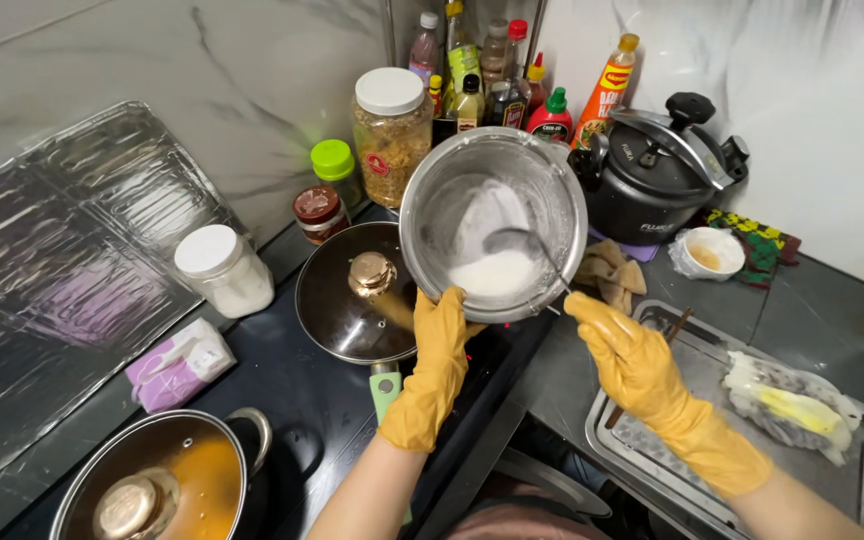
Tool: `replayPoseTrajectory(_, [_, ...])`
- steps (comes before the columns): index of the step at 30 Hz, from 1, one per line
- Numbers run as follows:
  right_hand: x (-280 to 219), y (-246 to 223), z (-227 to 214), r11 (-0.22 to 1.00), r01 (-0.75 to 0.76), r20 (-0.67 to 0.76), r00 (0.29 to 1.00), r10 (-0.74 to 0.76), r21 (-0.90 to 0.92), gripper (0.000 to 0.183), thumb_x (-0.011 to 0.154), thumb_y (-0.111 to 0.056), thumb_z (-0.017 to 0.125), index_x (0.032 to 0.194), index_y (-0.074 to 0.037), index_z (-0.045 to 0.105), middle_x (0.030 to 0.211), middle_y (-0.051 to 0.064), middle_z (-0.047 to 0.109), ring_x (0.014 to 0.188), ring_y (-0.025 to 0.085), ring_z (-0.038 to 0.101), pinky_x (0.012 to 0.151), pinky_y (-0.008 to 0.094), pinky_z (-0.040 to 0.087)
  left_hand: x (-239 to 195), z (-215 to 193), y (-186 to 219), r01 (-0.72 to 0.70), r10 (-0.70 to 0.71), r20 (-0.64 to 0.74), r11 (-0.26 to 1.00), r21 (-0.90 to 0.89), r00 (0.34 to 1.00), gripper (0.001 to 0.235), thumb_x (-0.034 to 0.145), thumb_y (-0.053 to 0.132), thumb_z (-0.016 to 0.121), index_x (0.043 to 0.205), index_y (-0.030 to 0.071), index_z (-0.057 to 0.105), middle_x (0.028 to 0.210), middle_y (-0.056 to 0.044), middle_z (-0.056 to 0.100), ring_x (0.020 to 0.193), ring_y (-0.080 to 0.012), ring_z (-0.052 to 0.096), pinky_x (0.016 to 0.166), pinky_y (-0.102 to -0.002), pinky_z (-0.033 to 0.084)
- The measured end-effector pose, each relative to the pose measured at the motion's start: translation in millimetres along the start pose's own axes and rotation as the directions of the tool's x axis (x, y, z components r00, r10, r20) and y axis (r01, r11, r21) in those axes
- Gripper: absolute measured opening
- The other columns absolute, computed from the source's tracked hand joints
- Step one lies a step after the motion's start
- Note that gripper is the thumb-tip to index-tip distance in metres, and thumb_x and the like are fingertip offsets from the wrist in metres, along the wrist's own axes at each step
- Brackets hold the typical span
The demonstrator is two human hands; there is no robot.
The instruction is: The person cracks an egg into a hot pan, stirs it with chopsticks, covers the pan, and later flips the egg to cook the other side. The person also handles a small white item and stirs a batter in a bowl.
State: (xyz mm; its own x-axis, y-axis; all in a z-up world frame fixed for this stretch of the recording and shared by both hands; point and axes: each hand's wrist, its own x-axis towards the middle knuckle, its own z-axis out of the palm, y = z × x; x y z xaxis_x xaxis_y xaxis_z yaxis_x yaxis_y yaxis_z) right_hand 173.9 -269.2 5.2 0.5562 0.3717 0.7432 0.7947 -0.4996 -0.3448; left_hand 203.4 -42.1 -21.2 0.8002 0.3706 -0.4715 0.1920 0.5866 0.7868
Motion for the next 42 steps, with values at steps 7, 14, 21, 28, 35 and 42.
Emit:
replayPoseTrajectory(7, [42, 13, 8, 0.985, 0.131, -0.094, 0.986, -0.141, -0.110, 0.030, 0.105, -0.014, 0.056, 0.129, -0.006, 0.071, 0.130, 0.014, 0.074, 0.107, 0.034, 0.073, 0.089, 0.044, 0.059, -20, 0, 16, 0.016, -0.016, 0.016, 1.000, 0.006, 1.000, 0.088, 0.083, 0.012, 0.065, 0.165, 0.015, 0.032, 0.162, -0.027, 0.029, 0.136, -0.0538, 0.049, 0.087, -0.056, 0.064])
replayPoseTrajectory(14, [20, -6, 28, 0.980, 0.200, -0.112, 0.974, -0.198, 0.006, 0.028, 0.099, -0.007, 0.063, 0.124, -0.002, 0.073, 0.126, 0.018, 0.075, 0.106, 0.036, 0.075, 0.088, 0.043, 0.061, -24, -6, 15, 0.044, -0.044, 0.012, 0.999, -0.015, 0.999, 0.089, 0.083, 0.010, 0.065, 0.165, 0.013, 0.031, 0.164, -0.029, 0.025, 0.136, -0.0570, 0.046, 0.090, -0.059, 0.062])
replayPoseTrajectory(21, [50, -5, 27, 0.984, 0.177, -0.154, 0.973, -0.172, 0.019, 0.028, 0.104, -0.006, 0.057, 0.126, 0.002, 0.071, 0.124, 0.020, 0.075, 0.109, 0.036, 0.073, 0.090, 0.044, 0.061, -17, -11, 10, 0.034, -0.034, 0.012, 0.999, -0.028, 0.999, 0.086, 0.083, 0.011, 0.066, 0.163, 0.012, 0.034, 0.160, -0.029, 0.031, 0.132, -0.0579, 0.051, 0.086, -0.058, 0.064])
replayPoseTrajectory(28, [27, -28, 42, 0.969, 0.247, -0.206, 0.948, -0.244, -0.014, 0.027, 0.094, -0.004, 0.070, 0.121, 0.001, 0.073, 0.120, 0.022, 0.075, 0.101, 0.037, 0.076, 0.084, 0.044, 0.063, -23, -17, 14, 0.032, -0.030, 0.028, 0.997, -0.068, 0.999, 0.085, 0.083, 0.011, 0.067, 0.162, 0.010, 0.036, 0.160, -0.030, 0.030, 0.131, -0.0573, 0.051, 0.087, -0.058, 0.064])
replayPoseTrajectory(35, [61, -27, 27, 0.982, 0.185, -0.233, 0.958, -0.170, 0.045, 0.023, 0.099, -0.003, 0.063, 0.118, 0.005, 0.073, 0.118, 0.021, 0.077, 0.100, 0.035, 0.076, 0.084, 0.041, 0.063, -29, -17, 17, 0.042, -0.041, 0.026, 0.998, -0.056, 0.999, 0.086, 0.084, 0.011, 0.066, 0.163, 0.011, 0.033, 0.159, -0.030, 0.032, 0.130, -0.0559, 0.053, 0.088, -0.057, 0.064])
replayPoseTrajectory(42, [12, -41, 36, 0.985, 0.033, -0.126, 0.992, -0.012, 0.169, 0.024, 0.098, -0.009, 0.062, 0.117, -0.002, 0.075, 0.117, 0.016, 0.079, 0.102, 0.032, 0.077, 0.088, 0.041, 0.062, -17, -29, -1, 0.064, -0.060, 0.035, 0.987, -0.145, 0.998, 0.086, 0.082, 0.008, 0.067, 0.162, 0.010, 0.037, 0.159, -0.032, 0.031, 0.121, -0.0542, 0.058, 0.085, -0.057, 0.064])
